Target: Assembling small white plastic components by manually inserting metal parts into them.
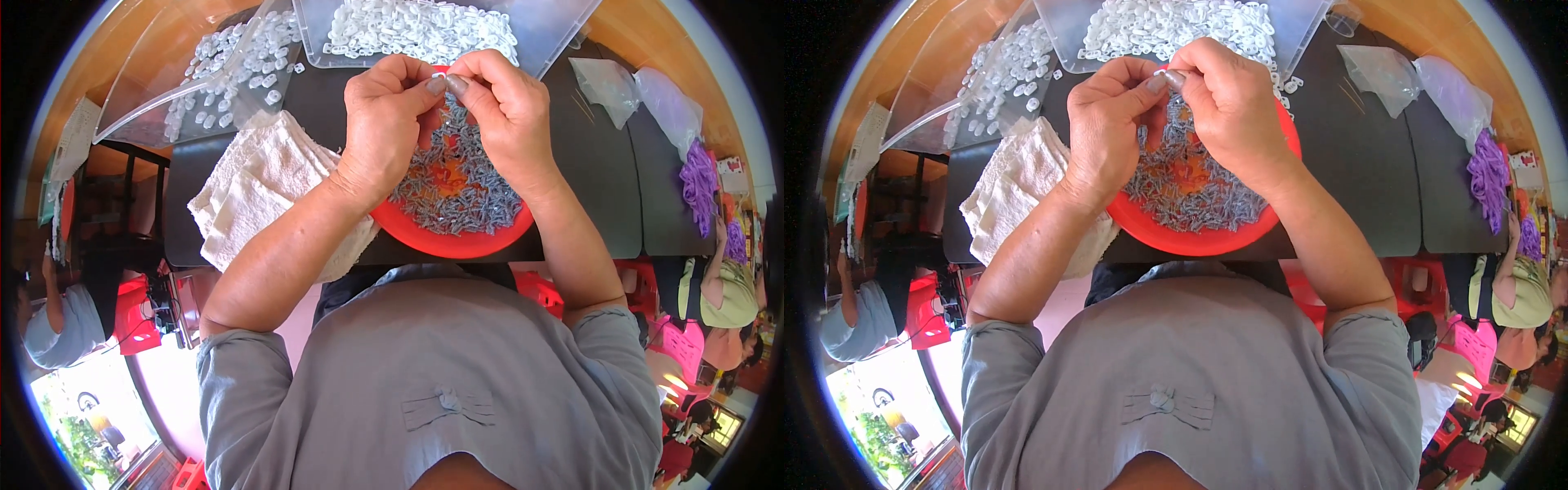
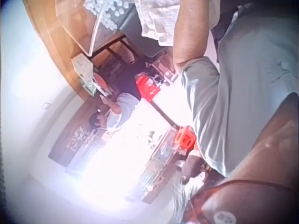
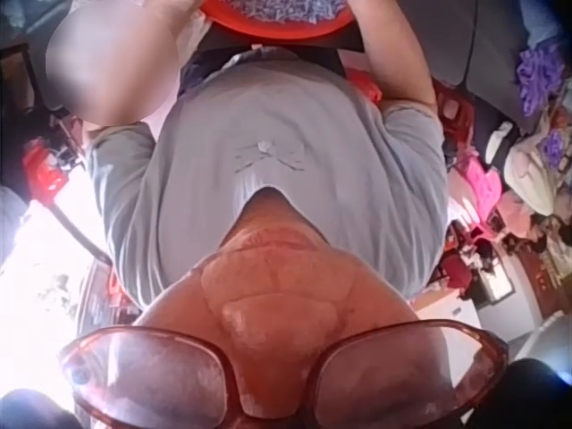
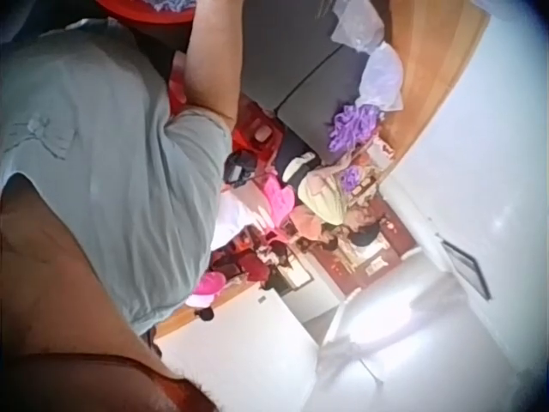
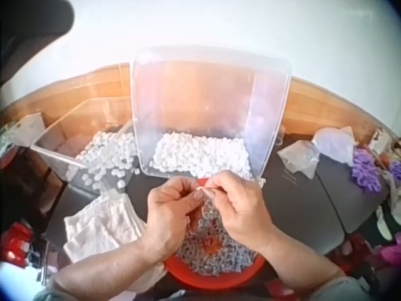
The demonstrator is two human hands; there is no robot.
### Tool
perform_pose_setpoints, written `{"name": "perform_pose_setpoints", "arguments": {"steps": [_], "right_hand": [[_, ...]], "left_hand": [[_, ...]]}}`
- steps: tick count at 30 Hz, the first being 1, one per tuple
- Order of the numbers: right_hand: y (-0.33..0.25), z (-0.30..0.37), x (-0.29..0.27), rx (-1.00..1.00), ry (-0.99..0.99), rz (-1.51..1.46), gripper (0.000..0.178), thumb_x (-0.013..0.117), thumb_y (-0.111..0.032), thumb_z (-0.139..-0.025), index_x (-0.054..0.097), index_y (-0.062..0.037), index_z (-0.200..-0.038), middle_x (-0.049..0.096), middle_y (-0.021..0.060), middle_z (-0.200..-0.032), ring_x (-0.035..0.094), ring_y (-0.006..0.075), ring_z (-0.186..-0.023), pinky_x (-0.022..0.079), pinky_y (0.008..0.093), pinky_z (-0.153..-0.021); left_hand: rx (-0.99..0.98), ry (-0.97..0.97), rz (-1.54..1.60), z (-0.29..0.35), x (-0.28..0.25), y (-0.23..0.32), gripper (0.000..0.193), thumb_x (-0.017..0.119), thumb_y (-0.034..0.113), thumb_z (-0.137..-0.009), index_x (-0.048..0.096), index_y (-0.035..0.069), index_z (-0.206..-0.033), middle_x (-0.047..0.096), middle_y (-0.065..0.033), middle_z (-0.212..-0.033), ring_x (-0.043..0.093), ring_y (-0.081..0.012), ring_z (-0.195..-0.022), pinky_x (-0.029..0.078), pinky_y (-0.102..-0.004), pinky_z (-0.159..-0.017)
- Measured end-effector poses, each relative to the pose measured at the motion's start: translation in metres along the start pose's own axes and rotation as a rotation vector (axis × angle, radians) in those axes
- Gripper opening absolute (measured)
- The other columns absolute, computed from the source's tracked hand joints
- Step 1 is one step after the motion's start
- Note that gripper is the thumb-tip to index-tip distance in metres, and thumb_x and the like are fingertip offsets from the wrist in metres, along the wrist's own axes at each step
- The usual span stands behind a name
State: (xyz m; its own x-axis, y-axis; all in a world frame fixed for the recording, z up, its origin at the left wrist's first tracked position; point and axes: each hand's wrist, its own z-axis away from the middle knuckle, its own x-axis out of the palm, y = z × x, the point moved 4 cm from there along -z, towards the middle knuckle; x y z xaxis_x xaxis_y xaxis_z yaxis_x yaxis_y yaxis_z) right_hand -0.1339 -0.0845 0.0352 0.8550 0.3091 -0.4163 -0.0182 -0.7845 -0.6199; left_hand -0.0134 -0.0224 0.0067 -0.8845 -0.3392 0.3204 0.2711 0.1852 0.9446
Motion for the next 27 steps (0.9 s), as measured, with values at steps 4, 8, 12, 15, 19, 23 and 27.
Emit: {"name": "perform_pose_setpoints", "arguments": {"steps": [4,8,12,15,19,23,27], "right_hand": [[0.003,0.001,0.003,0.030,-0.015,-0.053,0.002,0.060,0.000,-0.089,0.062,-0.0013,-0.089,0.058,-0.0011,-0.069,0.050,0.0036,-0.057,0.040,0.0197,-0.051],[0.008,-0.001,0.001,0.020,-0.021,-0.019,0.003,0.060,0.000,-0.089,0.062,-0.0005,-0.091,0.061,-0.0004,-0.072,0.052,0.0048,-0.060,0.041,0.0209,-0.053],[0.007,-0.004,-0.004,-0.117,0.002,0.136,0.007,0.059,0.001,-0.089,0.062,-0.0005,-0.095,0.066,0.0056,-0.079,0.060,0.0125,-0.066,0.046,0.0263,-0.060],[0.004,-0.004,-0.005,-0.082,-0.071,0.207,0.010,0.057,0.002,-0.089,0.060,-0.0012,-0.097,0.066,0.0111,-0.083,0.064,0.0201,-0.071,0.048,0.0298,-0.064],[0.001,-0.003,-0.005,-0.099,-0.071,0.239,0.011,0.055,0.003,-0.088,0.059,-0.0015,-0.097,0.064,0.0135,-0.082,0.064,0.0246,-0.071,0.049,0.0311,-0.064],[-0.002,-0.004,-0.006,-0.153,-0.091,0.321,0.013,0.054,0.004,-0.086,0.057,-0.0017,-0.097,0.064,0.0146,-0.082,0.065,0.0298,-0.072,0.049,0.0341,-0.064],[-0.004,-0.002,-0.005,-0.124,-0.144,0.343,0.013,0.054,0.005,-0.084,0.057,-0.0012,-0.096,0.063,0.0158,-0.081,0.064,0.0318,-0.073,0.049,0.0355,-0.064]], "left_hand": [[-0.009,0.048,0.019,0.001,-0.001,0.000,0.008,0.060,0.005,-0.090,0.060,-0.003,-0.088,0.057,-0.0043,-0.064,0.049,-0.0083,-0.047,0.037,-0.0223,-0.039],[-0.032,0.015,0.024,-0.005,-0.005,-0.002,0.009,0.060,0.005,-0.090,0.060,-0.003,-0.088,0.058,-0.0049,-0.066,0.051,-0.0101,-0.048,0.038,-0.0232,-0.039],[-0.061,0.029,0.091,-0.005,-0.004,-0.003,0.009,0.060,0.006,-0.090,0.060,-0.003,-0.089,0.059,-0.0056,-0.069,0.055,-0.0122,-0.051,0.039,-0.0239,-0.040],[-0.057,0.041,0.075,-0.006,-0.005,-0.003,0.009,0.060,0.006,-0.090,0.060,-0.003,-0.089,0.060,-0.0057,-0.070,0.056,-0.0125,-0.052,0.040,-0.0239,-0.040],[-0.071,0.016,0.000,-0.006,-0.003,-0.003,0.012,0.058,0.009,-0.093,0.060,-0.003,-0.095,0.059,-0.0062,-0.074,0.054,-0.0133,-0.055,0.041,-0.0261,-0.042],[-0.109,0.011,-0.074,-0.005,-0.003,-0.001,0.012,0.059,0.008,-0.092,0.061,-0.003,-0.094,0.059,-0.0056,-0.073,0.054,-0.0130,-0.054,0.040,-0.0257,-0.041],[-0.097,0.007,-0.110,-0.006,-0.004,-0.003,0.011,0.060,0.008,-0.092,0.061,-0.003,-0.094,0.059,-0.0053,-0.072,0.052,-0.0122,-0.051,0.039,-0.0247,-0.040]]}}
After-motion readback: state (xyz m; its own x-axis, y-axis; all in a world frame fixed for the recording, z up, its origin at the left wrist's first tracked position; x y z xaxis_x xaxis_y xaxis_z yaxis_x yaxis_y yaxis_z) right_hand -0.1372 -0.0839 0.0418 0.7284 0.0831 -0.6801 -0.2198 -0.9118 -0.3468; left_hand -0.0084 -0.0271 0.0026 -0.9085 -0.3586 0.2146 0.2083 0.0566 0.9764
